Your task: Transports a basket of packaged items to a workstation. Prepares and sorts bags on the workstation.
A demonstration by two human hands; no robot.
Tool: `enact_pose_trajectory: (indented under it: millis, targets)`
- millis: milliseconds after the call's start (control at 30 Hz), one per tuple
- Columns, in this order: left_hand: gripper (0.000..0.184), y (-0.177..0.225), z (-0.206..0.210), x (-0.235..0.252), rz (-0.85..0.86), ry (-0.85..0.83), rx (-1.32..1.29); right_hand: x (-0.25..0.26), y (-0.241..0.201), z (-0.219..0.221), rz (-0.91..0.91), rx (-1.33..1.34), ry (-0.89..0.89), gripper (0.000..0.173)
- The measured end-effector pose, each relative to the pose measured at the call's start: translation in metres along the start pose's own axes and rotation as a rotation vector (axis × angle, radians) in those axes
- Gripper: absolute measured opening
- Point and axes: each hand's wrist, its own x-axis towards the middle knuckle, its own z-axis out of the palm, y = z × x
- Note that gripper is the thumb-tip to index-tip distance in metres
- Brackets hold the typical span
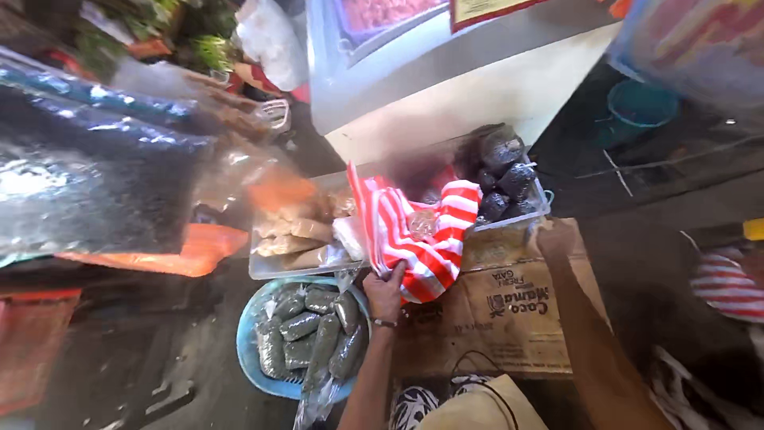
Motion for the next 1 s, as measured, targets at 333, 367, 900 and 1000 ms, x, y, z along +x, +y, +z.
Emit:
enact_pose_trajectory:
  millis: [333, 367, 900, 1000]
  targets:
    - [0.036, -0.001, 0.003, -0.017, -0.124, -0.244, -0.091, -0.222, -0.129, 0.027, -1.132, 0.420, -0.300, 0.077]
    - [0.034, -0.003, -0.001, -0.019, -0.134, -0.280, -0.173, -0.225, -0.131, 0.035, -1.161, 0.366, -0.281, 0.077]
    - [0.008, -0.035, -0.014, -0.044, -0.124, -0.343, 0.027, -0.219, -0.158, 0.023, -1.064, -0.109, -0.624, 0.066]
    - [0.012, -0.043, -0.022, -0.036, -0.092, -0.415, -0.044, -0.205, -0.144, 0.028, -1.143, -0.071, -0.600, 0.049]
